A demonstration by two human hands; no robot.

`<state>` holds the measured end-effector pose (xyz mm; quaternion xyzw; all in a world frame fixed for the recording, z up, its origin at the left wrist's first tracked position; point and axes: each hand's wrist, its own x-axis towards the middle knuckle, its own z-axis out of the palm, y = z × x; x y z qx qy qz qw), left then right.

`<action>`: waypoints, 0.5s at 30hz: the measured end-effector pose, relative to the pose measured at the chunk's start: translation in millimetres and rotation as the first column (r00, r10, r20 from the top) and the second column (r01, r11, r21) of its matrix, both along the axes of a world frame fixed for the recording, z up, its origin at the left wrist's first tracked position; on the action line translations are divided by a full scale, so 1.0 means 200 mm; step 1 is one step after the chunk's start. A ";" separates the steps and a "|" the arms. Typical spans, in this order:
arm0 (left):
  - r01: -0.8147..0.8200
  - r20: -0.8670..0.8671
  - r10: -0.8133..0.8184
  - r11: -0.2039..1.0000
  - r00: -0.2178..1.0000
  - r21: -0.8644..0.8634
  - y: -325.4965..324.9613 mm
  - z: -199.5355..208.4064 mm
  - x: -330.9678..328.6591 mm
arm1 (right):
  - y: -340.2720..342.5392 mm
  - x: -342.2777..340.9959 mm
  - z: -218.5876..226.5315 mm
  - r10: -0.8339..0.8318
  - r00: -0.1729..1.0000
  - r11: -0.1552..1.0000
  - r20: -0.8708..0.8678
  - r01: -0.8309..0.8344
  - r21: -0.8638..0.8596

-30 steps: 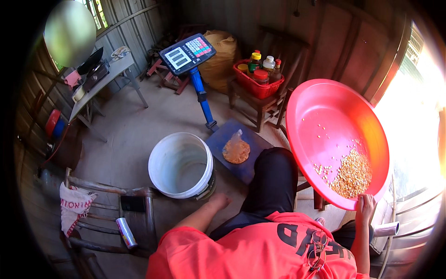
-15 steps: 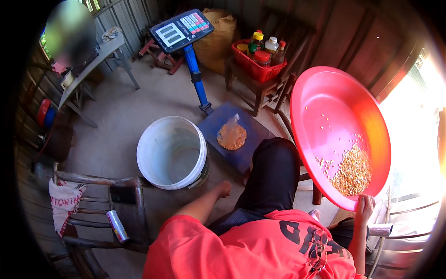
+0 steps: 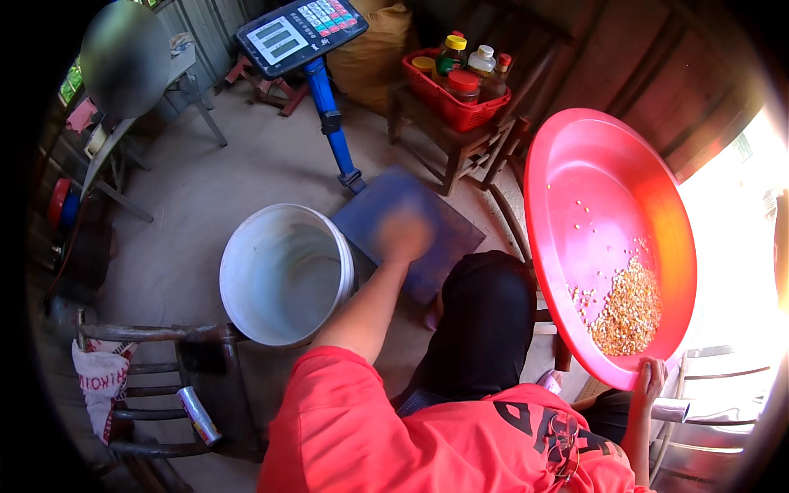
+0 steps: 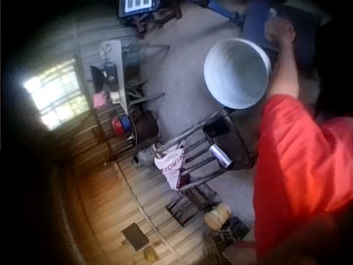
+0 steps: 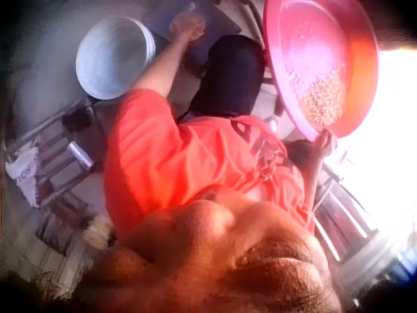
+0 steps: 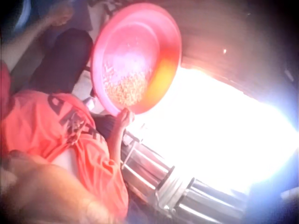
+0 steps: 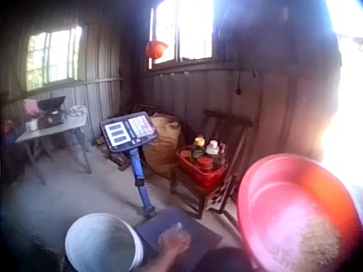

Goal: The person pulls a plastic bag from a roll, fills it with corn kernels from a large red tray by hand, and then places the filled bag into a cardboard box.

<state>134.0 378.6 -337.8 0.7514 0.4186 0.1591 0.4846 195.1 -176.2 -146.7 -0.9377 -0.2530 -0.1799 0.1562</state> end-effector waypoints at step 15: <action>0.246 -0.163 -0.204 0.919 0.965 0.307 0.02 0.35 0.07 | 0.04 -0.02 0.02 -0.021 1.000 1.000 0.015 0.021 0.021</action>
